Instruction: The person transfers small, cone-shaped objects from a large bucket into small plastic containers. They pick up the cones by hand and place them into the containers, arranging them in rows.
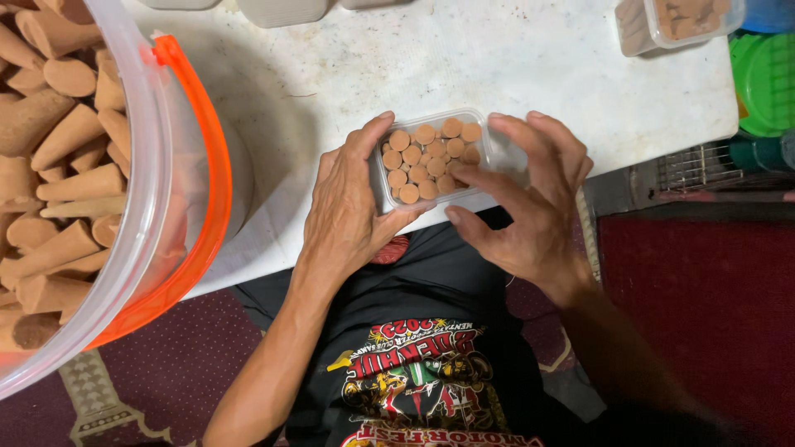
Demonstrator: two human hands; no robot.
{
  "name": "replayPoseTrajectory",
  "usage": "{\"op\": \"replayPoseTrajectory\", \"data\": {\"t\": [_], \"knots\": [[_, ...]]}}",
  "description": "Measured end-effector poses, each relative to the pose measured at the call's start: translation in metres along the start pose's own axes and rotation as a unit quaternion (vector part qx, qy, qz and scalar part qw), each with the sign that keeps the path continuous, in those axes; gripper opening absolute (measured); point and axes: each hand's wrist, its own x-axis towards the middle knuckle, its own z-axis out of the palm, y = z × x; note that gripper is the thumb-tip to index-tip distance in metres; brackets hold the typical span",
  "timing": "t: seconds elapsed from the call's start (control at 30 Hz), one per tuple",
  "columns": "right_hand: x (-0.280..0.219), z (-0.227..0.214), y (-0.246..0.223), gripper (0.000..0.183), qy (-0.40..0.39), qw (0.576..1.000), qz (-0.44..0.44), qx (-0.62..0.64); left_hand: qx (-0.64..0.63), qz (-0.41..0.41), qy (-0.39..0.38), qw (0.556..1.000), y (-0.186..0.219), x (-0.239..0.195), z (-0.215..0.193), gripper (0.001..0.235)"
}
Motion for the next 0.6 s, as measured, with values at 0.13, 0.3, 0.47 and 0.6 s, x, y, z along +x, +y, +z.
{"op": "replayPoseTrajectory", "data": {"t": [0.13, 0.3, 0.47, 0.6], "knots": [[-0.005, 0.000, 0.010, 0.025, 0.040, 0.999, 0.009, -0.014, -0.002, -0.008, -0.005, 1.000, 0.000, 0.000, 0.000, 0.091], [-0.003, -0.002, 0.010, 0.027, 0.033, 0.999, 0.012, -0.008, -0.004, -0.007, -0.004, 1.000, 0.002, 0.000, -0.001, 0.088], [0.002, 0.002, 0.007, 0.024, 0.002, 1.000, 0.026, -0.004, -0.009, -0.013, -0.007, 1.000, 0.004, 0.001, -0.002, 0.087], [0.010, -0.005, 0.001, 0.020, -0.005, 0.989, 0.071, 0.126, -0.023, -0.012, -0.009, 1.000, 0.002, 0.000, -0.003, 0.088]]}}
